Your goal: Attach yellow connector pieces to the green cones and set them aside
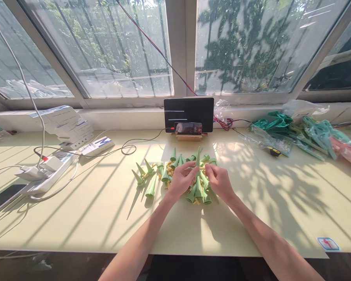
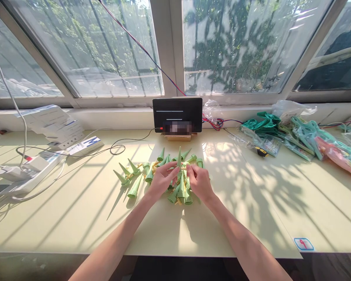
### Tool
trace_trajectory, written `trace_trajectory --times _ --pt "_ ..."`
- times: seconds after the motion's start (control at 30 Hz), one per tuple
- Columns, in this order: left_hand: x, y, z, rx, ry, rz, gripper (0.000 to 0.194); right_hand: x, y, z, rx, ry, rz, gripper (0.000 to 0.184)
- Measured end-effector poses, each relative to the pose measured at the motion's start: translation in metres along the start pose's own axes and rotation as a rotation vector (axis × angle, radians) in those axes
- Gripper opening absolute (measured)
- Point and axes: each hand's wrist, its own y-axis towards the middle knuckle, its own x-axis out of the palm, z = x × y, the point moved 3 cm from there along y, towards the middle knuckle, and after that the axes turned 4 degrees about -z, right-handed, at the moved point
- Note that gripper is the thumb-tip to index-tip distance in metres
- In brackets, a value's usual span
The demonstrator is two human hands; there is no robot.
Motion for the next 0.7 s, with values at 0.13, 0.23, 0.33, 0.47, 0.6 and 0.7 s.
trace_trajectory --times 0.13,0.23,0.33,0.47,0.6,0.7 --pt "-0.0013 0.0007 0.0004 -0.023 -0.019 0.053 0.034 -0.0001 -0.0006 -0.0009 0.010 0.007 -0.005 0.043" --pt "-0.0035 0.0010 -0.0001 -0.018 -0.060 0.067 0.034 -0.0006 -0.0008 -0.0020 0.013 0.029 0.003 0.035" --pt "-0.0047 0.0011 -0.0003 -0.011 -0.081 0.063 0.035 0.0003 -0.0004 -0.0026 -0.017 0.037 -0.009 0.034" --pt "-0.0040 0.0012 0.0001 -0.014 -0.087 0.049 0.036 0.0011 -0.0001 -0.0018 -0.079 0.020 -0.011 0.033" --pt "-0.0028 0.0008 0.0014 -0.007 -0.069 0.041 0.037 0.0007 -0.0004 0.0005 -0.075 0.016 -0.014 0.034" --pt "-0.0020 0.0001 0.0025 0.004 -0.027 0.035 0.036 0.0000 -0.0007 0.0009 -0.066 0.029 -0.008 0.034"
